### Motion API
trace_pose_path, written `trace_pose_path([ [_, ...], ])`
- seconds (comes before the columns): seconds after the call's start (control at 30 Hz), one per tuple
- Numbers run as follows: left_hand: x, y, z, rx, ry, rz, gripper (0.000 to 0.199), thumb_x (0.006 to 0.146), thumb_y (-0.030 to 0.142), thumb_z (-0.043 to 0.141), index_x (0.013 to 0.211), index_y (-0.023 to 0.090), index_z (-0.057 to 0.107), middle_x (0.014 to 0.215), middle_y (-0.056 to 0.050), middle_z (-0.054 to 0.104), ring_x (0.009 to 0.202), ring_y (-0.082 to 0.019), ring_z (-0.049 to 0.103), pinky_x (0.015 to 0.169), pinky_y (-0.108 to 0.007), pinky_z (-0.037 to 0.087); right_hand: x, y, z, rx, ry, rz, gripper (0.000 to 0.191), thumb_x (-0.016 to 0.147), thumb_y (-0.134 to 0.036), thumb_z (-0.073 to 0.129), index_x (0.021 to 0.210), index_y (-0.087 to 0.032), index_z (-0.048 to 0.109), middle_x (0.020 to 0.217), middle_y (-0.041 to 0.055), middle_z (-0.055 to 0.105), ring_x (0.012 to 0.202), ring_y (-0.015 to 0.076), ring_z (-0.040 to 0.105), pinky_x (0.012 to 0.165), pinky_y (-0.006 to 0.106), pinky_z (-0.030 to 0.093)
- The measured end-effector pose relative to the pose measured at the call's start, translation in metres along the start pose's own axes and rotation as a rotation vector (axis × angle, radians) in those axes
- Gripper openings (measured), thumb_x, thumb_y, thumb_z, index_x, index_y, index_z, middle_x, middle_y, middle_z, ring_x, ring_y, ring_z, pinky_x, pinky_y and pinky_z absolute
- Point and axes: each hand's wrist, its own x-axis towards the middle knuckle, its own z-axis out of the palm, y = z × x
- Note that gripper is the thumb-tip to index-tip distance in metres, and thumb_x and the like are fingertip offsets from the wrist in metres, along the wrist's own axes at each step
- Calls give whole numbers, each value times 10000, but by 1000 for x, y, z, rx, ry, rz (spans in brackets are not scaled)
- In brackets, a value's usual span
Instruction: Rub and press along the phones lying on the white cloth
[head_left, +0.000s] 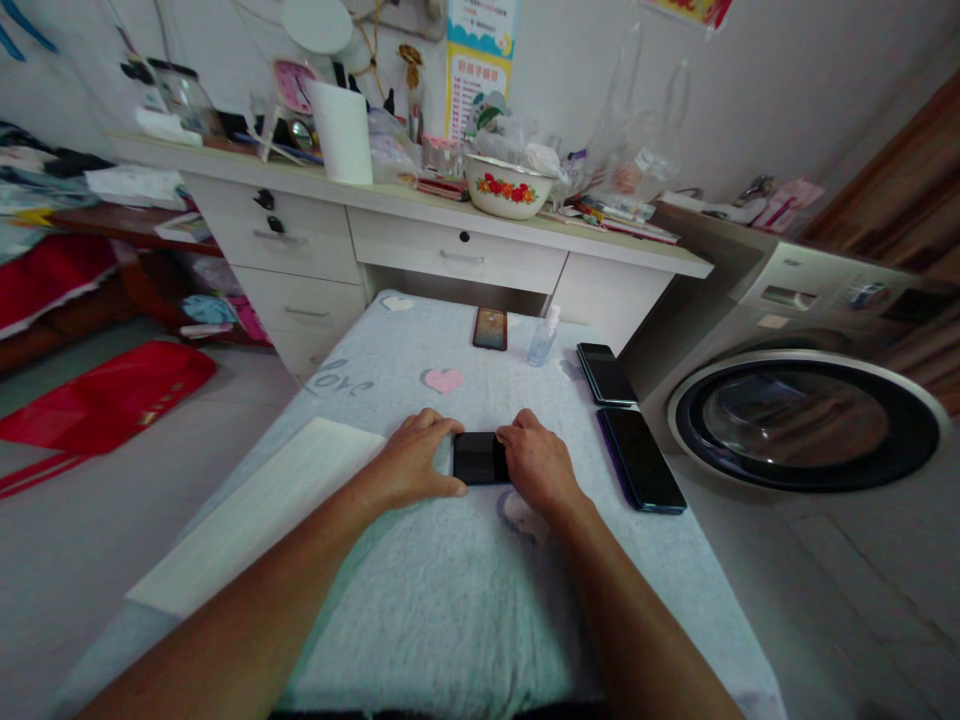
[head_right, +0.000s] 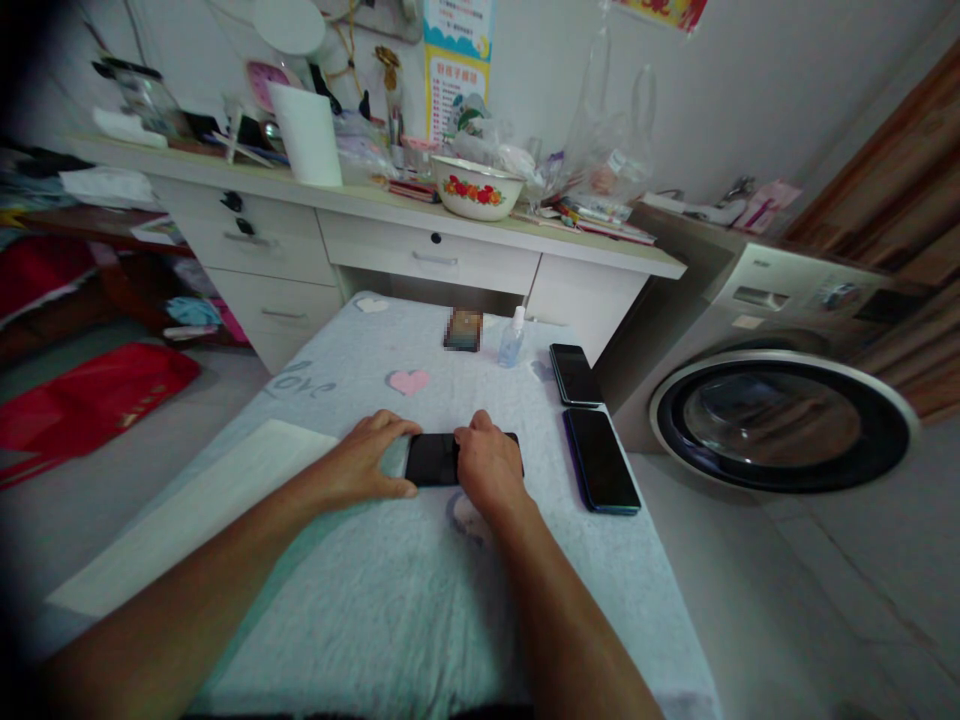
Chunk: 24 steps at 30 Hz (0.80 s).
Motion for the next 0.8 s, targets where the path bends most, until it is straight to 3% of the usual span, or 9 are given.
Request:
trace_pose_path([
  [0.3, -1, 2, -2, 10, -10, -6, 673, 564, 444, 764, 1167, 221, 562, 1098, -77, 518, 1040, -286, 503, 910, -386, 415, 0, -6, 1, 33, 1, -63, 317, 957, -241, 359, 1021, -261, 669, 1032, 41, 563, 755, 136, 558, 637, 259, 356],
  [0.8, -1, -4, 2, -7, 11, 18, 701, 557, 457, 770, 1186, 255, 538, 1107, -64, 511, 1064, -286, 502, 928, -392, 417, -2, 27, -8, -35, 5, 147, 325, 929, -203, 382, 955, -243, 703, 988, 65, 562, 803, 158, 591, 666, 263, 373],
])
